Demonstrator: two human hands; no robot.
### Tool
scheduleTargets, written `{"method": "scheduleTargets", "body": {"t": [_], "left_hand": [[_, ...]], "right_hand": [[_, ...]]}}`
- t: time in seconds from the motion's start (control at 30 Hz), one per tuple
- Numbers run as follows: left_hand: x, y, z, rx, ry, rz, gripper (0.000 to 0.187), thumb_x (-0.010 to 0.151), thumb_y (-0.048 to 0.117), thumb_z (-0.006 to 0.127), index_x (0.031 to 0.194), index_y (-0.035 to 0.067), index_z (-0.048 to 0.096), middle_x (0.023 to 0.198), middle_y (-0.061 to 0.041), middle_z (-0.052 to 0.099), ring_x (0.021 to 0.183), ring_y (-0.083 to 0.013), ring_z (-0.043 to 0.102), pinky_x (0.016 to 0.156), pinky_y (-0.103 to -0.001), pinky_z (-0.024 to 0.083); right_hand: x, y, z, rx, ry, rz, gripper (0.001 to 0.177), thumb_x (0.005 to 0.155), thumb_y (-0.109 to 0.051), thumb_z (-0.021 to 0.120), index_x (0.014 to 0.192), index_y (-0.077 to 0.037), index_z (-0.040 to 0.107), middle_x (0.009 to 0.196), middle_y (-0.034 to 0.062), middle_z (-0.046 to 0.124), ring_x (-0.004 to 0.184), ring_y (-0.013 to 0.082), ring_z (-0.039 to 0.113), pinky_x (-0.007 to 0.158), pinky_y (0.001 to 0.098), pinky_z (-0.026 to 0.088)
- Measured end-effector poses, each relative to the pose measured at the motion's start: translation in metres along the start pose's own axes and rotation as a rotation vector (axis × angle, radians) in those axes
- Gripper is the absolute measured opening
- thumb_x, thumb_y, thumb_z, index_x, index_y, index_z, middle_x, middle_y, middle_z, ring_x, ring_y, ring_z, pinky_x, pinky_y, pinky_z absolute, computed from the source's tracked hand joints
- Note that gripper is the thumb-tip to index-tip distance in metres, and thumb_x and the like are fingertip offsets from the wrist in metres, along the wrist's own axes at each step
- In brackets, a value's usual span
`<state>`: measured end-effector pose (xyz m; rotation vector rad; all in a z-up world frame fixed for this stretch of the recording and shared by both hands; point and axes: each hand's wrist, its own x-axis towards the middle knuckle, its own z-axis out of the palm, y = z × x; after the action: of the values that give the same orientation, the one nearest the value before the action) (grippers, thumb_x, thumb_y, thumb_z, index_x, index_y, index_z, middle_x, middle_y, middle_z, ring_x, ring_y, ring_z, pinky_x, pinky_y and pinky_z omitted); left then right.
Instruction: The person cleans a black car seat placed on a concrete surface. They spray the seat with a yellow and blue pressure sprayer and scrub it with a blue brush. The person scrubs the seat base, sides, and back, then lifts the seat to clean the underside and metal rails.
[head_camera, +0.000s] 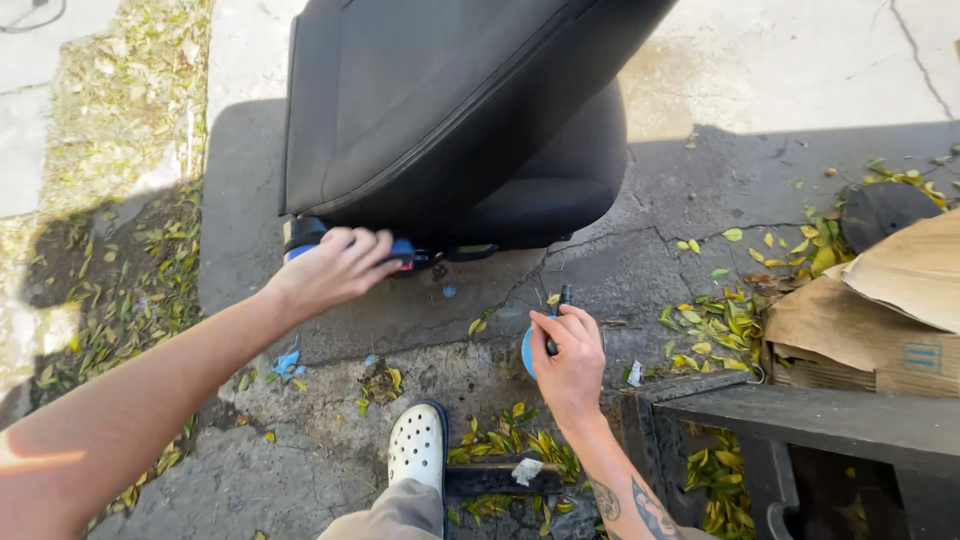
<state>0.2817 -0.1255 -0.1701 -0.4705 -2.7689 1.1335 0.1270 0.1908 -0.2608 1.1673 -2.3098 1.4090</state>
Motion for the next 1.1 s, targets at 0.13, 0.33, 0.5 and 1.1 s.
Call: {"method": "scheduleTargets", "body": {"t": [0.13, 0.33, 0.5, 1.1], "left_hand": [[0.075, -0.029, -0.045, 0.013, 0.103, -0.031, 0.030, 0.101, 0.039, 0.063, 0.128, 0.032, 0.072, 0.128, -0.014, 0.063, 0.098, -0.0317, 0.060, 0.072, -0.042, 0.045], [0.111, -0.018, -0.060, 0.092, 0.328, -0.149, 0.027, 0.108, 0.030, 0.059, 0.133, 0.025, 0.069, 0.128, -0.019, 0.062, 0.094, -0.0368, 0.058, 0.070, -0.043, 0.041], [0.039, 0.018, 0.005, 0.027, -0.062, -0.016, 0.035, 0.096, 0.028, 0.059, 0.130, 0.030, 0.069, 0.125, -0.016, 0.065, 0.090, -0.0365, 0.057, 0.065, -0.047, 0.040], [0.208, -0.056, -0.087, -0.090, 0.492, -0.132, 0.025, 0.107, 0.025, 0.062, 0.129, 0.019, 0.073, 0.135, -0.022, 0.063, 0.113, -0.0369, 0.061, 0.086, -0.045, 0.045]], "right_hand": [[0.002, -0.003, 0.004, -0.013, -0.007, 0.016, 0.014, 0.086, -0.005, 0.080, 0.098, -0.013, 0.085, 0.080, 0.0042, 0.073, 0.103, 0.0298, 0.073, 0.099, 0.0443, 0.060], [-0.002, 0.000, 0.001, -0.005, 0.012, 0.001, 0.016, 0.087, -0.006, 0.081, 0.100, -0.014, 0.085, 0.083, 0.0025, 0.074, 0.103, 0.0292, 0.073, 0.097, 0.0444, 0.060], [0.005, 0.007, 0.002, 0.000, -0.001, -0.019, 0.017, 0.083, -0.006, 0.080, 0.098, -0.014, 0.085, 0.080, 0.0024, 0.073, 0.102, 0.0275, 0.074, 0.100, 0.0418, 0.059], [0.000, -0.003, 0.008, -0.022, -0.005, -0.006, 0.012, 0.088, -0.010, 0.080, 0.099, -0.014, 0.084, 0.085, 0.0035, 0.073, 0.107, 0.0296, 0.072, 0.103, 0.0455, 0.057]]}}
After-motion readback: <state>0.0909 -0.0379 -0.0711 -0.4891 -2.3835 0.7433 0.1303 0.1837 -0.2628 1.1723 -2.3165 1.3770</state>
